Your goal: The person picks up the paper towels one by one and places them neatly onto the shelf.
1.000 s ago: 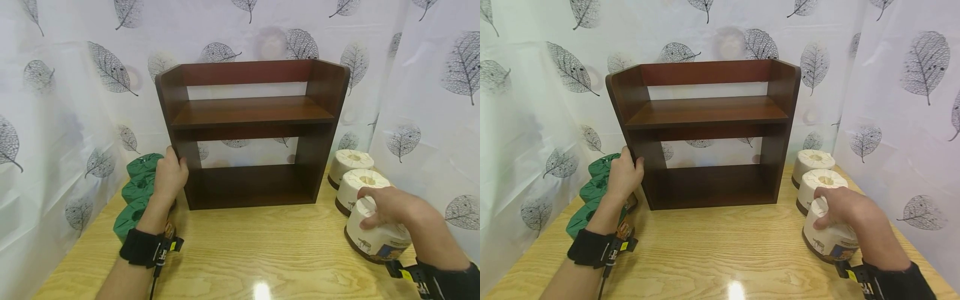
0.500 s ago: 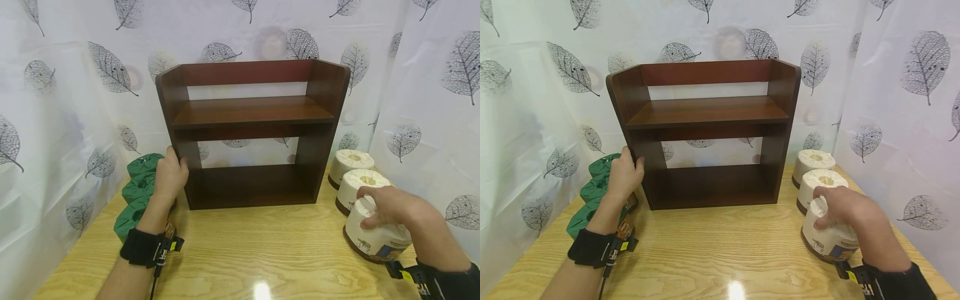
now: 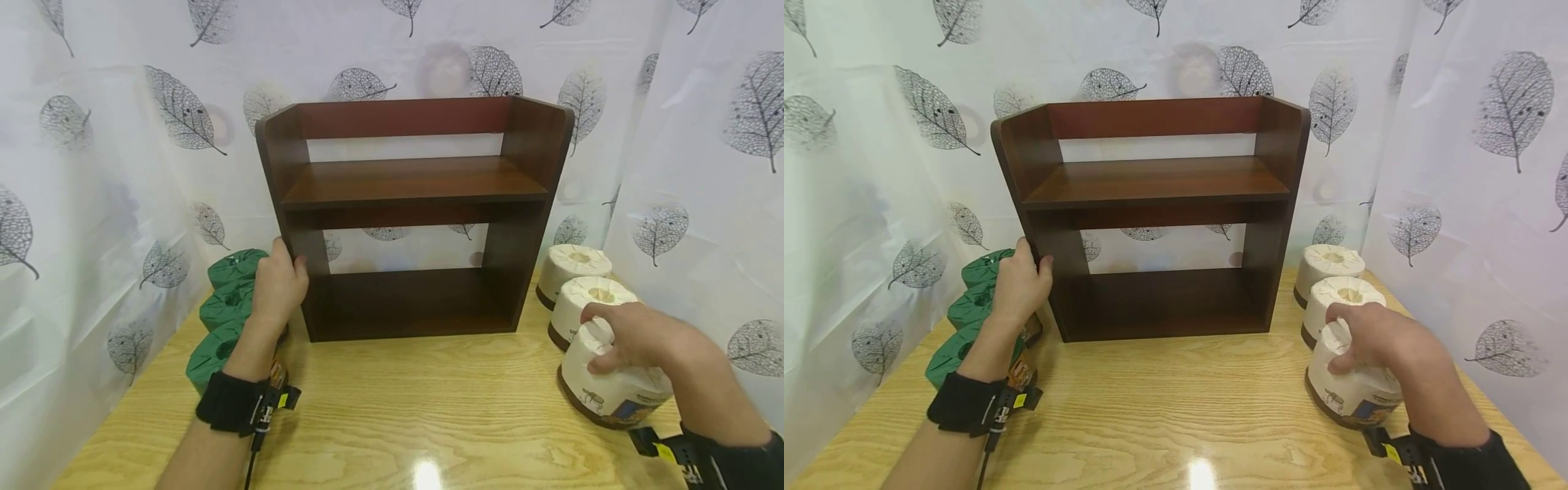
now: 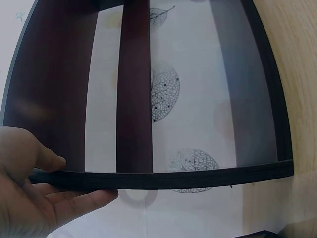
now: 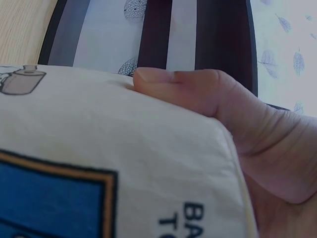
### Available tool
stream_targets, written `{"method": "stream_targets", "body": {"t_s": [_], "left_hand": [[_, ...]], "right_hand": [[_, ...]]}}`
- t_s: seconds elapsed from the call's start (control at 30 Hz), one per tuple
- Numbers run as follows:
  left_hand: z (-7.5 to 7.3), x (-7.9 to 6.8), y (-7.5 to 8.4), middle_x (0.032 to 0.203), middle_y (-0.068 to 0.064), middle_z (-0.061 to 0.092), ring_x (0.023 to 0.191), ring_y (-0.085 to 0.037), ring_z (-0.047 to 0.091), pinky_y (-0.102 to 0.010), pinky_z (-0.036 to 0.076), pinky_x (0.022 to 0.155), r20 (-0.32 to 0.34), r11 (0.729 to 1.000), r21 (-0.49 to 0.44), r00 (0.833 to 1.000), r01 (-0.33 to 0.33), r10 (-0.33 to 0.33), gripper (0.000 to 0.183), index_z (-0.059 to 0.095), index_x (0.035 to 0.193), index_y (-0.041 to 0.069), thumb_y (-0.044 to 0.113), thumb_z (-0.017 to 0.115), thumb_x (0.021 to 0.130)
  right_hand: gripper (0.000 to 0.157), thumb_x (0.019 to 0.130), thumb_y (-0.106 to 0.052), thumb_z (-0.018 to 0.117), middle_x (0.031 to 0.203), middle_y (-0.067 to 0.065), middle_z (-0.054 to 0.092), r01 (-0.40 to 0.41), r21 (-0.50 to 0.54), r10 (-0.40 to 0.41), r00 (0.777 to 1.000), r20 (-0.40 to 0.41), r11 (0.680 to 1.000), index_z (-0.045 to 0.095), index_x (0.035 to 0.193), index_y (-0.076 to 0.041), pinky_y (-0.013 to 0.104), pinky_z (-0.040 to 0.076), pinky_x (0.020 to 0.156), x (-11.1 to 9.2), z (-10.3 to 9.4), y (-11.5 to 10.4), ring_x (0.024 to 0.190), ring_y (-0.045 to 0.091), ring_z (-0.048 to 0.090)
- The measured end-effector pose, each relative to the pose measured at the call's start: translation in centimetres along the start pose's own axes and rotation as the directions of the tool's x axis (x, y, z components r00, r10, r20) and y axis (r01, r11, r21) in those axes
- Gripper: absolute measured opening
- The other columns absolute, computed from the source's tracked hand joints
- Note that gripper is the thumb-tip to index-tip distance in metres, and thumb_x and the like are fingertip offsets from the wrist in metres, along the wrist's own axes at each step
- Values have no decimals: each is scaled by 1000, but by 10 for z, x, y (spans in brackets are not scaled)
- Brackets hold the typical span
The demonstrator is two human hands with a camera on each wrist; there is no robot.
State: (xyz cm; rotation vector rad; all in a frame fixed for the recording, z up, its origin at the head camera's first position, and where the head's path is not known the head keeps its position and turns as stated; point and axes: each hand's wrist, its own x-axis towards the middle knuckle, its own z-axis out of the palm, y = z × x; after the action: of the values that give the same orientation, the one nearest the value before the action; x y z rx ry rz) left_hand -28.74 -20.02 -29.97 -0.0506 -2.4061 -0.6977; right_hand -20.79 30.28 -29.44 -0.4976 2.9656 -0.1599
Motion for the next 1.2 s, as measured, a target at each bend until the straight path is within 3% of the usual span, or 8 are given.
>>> {"method": "stream_targets", "body": {"t_s": [0.53, 0.9, 1.2], "left_hand": [[-1, 0, 0, 85, -32, 59, 75, -43, 60, -53, 49, 59, 7, 1000, -1, 1000, -1, 1, 27, 43, 108, -5, 15, 48, 92], [0, -1, 0, 85, -31, 59, 76, -43, 60, -52, 50, 59, 9, 1000, -1, 1000, -1, 1, 27, 43, 108, -5, 16, 48, 92], [-1, 0, -1, 83, -30, 59, 72, -40, 61, -50, 50, 55, 9, 1000, -3, 1000, -10, 10, 27, 43, 108, -5, 16, 47, 92]], "right_hand": [[69, 58, -50, 78, 74, -2, 51, 54, -28, -55, 998, -35, 998, 52, 112, -16, 38, 44, 63, 0, -1, -10, 67, 14, 46], [71, 57, -55, 77, 83, 0, 54, 58, -21, -59, 998, -31, 998, 52, 113, -19, 38, 46, 65, 0, -4, -23, 71, 12, 50], [67, 57, -54, 77, 80, -4, 52, 86, -66, -92, 992, -84, 994, 52, 111, -23, 37, 44, 64, 1, -6, -32, 73, 13, 48]]}}
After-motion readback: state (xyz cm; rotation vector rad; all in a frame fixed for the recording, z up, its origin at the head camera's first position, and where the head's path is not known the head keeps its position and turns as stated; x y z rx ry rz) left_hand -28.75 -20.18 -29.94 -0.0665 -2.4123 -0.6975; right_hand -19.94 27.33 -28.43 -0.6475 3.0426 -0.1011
